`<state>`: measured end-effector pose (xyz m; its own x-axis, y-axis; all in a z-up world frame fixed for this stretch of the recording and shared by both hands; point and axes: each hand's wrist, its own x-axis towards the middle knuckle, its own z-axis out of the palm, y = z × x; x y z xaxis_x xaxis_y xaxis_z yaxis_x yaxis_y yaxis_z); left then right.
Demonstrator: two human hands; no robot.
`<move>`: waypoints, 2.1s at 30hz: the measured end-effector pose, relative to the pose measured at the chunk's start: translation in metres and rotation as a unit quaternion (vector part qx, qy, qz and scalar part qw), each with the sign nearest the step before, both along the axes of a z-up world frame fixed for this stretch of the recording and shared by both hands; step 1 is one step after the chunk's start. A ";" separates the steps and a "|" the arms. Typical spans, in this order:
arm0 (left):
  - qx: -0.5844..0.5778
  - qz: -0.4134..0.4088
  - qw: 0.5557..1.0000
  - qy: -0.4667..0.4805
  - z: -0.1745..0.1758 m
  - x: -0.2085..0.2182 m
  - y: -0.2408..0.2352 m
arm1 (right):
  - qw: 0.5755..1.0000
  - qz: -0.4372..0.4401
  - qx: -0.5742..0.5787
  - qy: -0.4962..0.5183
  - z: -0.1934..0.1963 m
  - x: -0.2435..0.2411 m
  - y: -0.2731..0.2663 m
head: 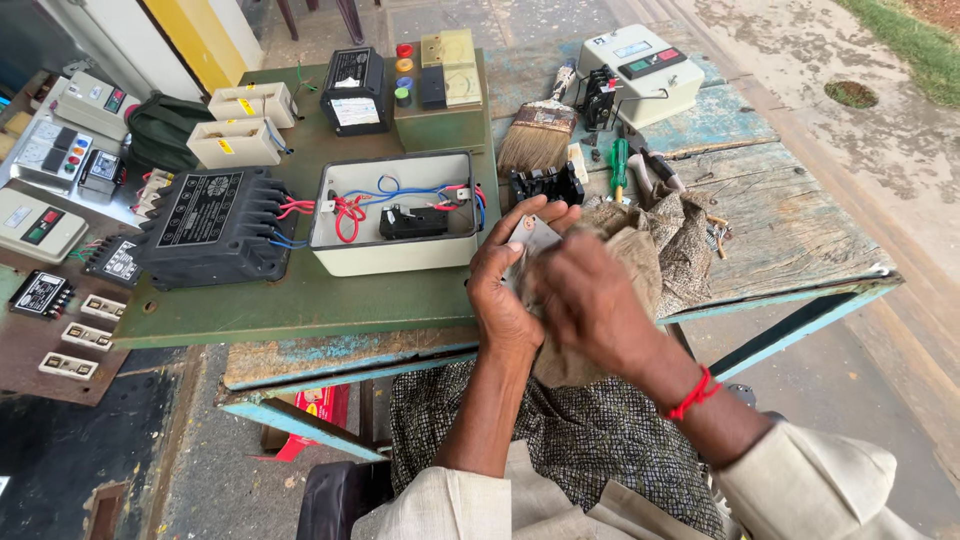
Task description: The person wipes electrical components with a cloth by hand on a wooden table. They clean several small metal and plastic parts individually and use a screwdriver to probe inside one of the components.
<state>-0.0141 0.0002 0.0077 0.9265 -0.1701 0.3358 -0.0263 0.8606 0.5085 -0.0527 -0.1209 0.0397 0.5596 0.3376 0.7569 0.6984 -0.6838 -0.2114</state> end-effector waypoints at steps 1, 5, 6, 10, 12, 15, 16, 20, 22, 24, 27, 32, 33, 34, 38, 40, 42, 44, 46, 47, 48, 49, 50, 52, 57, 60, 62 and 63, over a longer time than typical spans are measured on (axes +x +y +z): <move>-0.002 -0.001 1.000 0.006 -0.001 0.000 0.001 | 1.000 0.025 -0.016 0.004 -0.004 -0.003 0.000; 0.003 0.012 1.000 0.027 -0.001 -0.003 0.001 | 0.995 -0.080 -0.055 0.027 0.003 0.020 -0.028; 0.006 0.021 0.999 0.031 0.001 -0.003 0.000 | 0.993 -0.097 -0.055 0.032 0.007 0.024 -0.038; -0.032 -0.006 0.998 0.054 0.007 0.003 0.002 | 0.982 -0.182 -0.030 0.045 0.029 0.047 -0.087; -0.016 0.012 0.999 0.040 0.004 0.003 0.003 | 0.969 -0.241 0.005 0.060 0.040 0.061 -0.120; 0.004 0.026 0.999 0.019 0.001 0.006 0.006 | 0.956 -0.274 0.009 -0.104 0.059 0.062 -0.178; 0.018 0.032 0.999 0.017 0.000 0.008 0.007 | 0.953 -0.267 0.026 -0.143 0.064 0.061 -0.195; 0.099 0.060 0.993 0.021 0.007 0.020 -0.001 | 0.935 -0.315 0.019 -0.159 0.059 0.049 -0.235; 0.158 0.076 0.984 0.017 0.011 0.025 -0.010 | 0.942 -0.326 0.058 -0.053 0.040 0.050 -0.228; 0.223 0.090 0.971 0.007 0.013 0.028 -0.019 | 0.957 -0.287 0.037 0.028 0.017 0.044 -0.210; 0.301 0.092 0.949 -0.033 0.014 0.037 -0.034 | 0.956 -0.273 -0.019 0.105 -0.004 0.031 -0.189; 0.440 0.105 0.887 -0.096 0.016 0.054 -0.063 | 0.932 -0.293 -0.102 0.186 -0.018 0.032 -0.185; 0.465 0.114 0.870 -0.113 0.016 0.056 -0.070 | 0.932 -0.293 -0.083 0.199 -0.021 0.032 -0.188; 0.515 0.111 0.843 -0.108 0.017 0.058 -0.077 | 0.930 -0.293 -0.064 0.211 -0.024 0.031 -0.192; 0.617 0.170 0.734 -0.228 0.005 0.064 -0.105 | 0.951 -0.277 0.062 0.119 -0.032 0.038 -0.203; 0.628 0.200 0.674 -0.335 -0.007 0.071 -0.116 | 0.937 -0.324 0.104 0.084 -0.029 0.036 -0.209; 0.646 0.193 0.609 -0.418 -0.018 0.077 -0.126 | 0.920 -0.360 0.142 0.061 -0.028 0.037 -0.214; 0.689 0.173 0.555 -0.432 -0.023 0.079 -0.129 | 0.904 -0.387 0.177 0.048 -0.027 0.045 -0.222; 0.709 0.171 0.518 -0.446 -0.023 0.081 -0.130 | 0.895 -0.407 0.166 0.071 -0.037 0.050 -0.221; 0.710 0.179 0.508 -0.453 -0.024 0.080 -0.129 | 0.891 -0.416 0.161 0.084 -0.043 0.053 -0.220; 0.710 0.187 0.499 -0.460 -0.024 0.081 -0.128 | 0.894 -0.413 0.159 0.077 -0.049 0.055 -0.219; 0.721 0.180 0.481 -0.464 -0.025 0.082 -0.126 | 0.896 -0.409 0.157 0.071 -0.056 0.055 -0.217; 0.732 0.173 0.464 -0.468 -0.026 0.083 -0.123 | 0.899 -0.405 0.156 0.066 -0.061 0.056 -0.216; 0.730 0.191 0.442 -0.485 -0.029 0.086 -0.118 | 0.895 -0.402 0.176 0.082 -0.066 0.058 -0.220; 0.739 0.183 0.476 -0.441 -0.032 0.093 -0.116 | 0.890 -0.393 0.199 0.118 -0.066 0.056 -0.219; 0.752 0.216 0.466 -0.414 -0.030 0.108 -0.130 | 0.892 -0.389 0.201 0.113 -0.065 0.052 -0.219; 0.781 0.181 0.453 -0.389 -0.025 0.116 -0.137 | 0.901 -0.381 0.188 0.087 -0.064 0.052 -0.219; 0.795 0.164 0.447 -0.376 -0.022 0.119 -0.141 | 0.902 -0.381 0.186 0.082 -0.065 0.053 -0.220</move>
<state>0.1048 -0.1412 -0.0145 0.7164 -0.6439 0.2687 -0.6961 -0.6861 0.2117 -0.0002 -0.3408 -0.0248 0.6365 -0.4516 0.6252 -0.0046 -0.8129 -0.5824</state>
